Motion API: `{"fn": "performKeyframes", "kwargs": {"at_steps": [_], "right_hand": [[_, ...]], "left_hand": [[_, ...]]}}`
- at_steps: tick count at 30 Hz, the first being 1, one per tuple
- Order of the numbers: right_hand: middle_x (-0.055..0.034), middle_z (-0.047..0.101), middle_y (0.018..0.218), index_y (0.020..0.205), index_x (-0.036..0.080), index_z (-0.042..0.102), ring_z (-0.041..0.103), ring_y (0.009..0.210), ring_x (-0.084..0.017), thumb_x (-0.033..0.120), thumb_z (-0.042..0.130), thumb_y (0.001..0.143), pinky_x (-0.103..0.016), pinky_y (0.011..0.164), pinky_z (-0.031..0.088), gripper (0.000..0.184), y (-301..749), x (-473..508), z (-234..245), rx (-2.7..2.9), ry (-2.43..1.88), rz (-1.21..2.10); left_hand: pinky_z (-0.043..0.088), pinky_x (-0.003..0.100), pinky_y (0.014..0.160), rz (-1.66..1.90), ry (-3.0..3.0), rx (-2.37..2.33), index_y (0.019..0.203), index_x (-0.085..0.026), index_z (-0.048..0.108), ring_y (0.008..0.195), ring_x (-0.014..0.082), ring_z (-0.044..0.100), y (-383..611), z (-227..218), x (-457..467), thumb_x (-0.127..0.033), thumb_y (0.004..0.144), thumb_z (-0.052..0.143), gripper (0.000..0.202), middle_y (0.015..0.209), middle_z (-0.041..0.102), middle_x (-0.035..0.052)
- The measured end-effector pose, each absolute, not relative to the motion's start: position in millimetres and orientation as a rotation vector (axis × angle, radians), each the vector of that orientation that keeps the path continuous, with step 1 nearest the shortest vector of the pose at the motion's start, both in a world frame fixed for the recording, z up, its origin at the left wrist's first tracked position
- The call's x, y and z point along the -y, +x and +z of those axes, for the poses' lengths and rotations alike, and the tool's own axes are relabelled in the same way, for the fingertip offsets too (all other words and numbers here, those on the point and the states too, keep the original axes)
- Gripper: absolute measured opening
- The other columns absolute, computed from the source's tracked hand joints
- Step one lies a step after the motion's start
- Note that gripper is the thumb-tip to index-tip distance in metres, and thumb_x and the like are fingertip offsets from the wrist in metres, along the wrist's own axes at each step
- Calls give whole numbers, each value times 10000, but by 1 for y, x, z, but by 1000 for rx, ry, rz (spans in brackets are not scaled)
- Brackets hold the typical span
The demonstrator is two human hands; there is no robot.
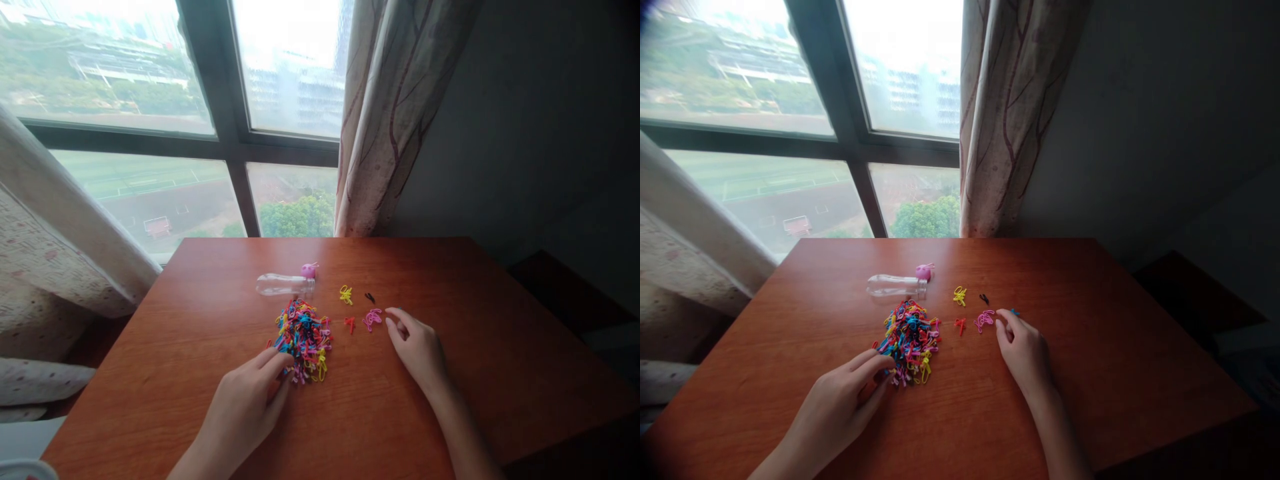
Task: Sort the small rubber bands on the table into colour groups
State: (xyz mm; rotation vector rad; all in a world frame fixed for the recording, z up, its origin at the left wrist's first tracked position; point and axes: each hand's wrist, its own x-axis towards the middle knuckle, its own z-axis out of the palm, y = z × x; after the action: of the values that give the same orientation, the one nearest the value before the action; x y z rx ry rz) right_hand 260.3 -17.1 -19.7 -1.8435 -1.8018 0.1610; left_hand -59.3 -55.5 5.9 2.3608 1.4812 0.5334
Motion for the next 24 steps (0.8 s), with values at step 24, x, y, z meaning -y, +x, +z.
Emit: {"fn": "performKeyframes", "kwargs": {"at_steps": [24], "right_hand": [[-16,722,818,953,230,696,668,718,-167,163,501,906,-244,679,470,211,178,61,-26,1871,-1525,523]], "left_hand": [[502,202,663,525,2344,-1407,963,-264,629,783,144,689,-57,-3,62,-200,954,438,202,969,679,10]]}}
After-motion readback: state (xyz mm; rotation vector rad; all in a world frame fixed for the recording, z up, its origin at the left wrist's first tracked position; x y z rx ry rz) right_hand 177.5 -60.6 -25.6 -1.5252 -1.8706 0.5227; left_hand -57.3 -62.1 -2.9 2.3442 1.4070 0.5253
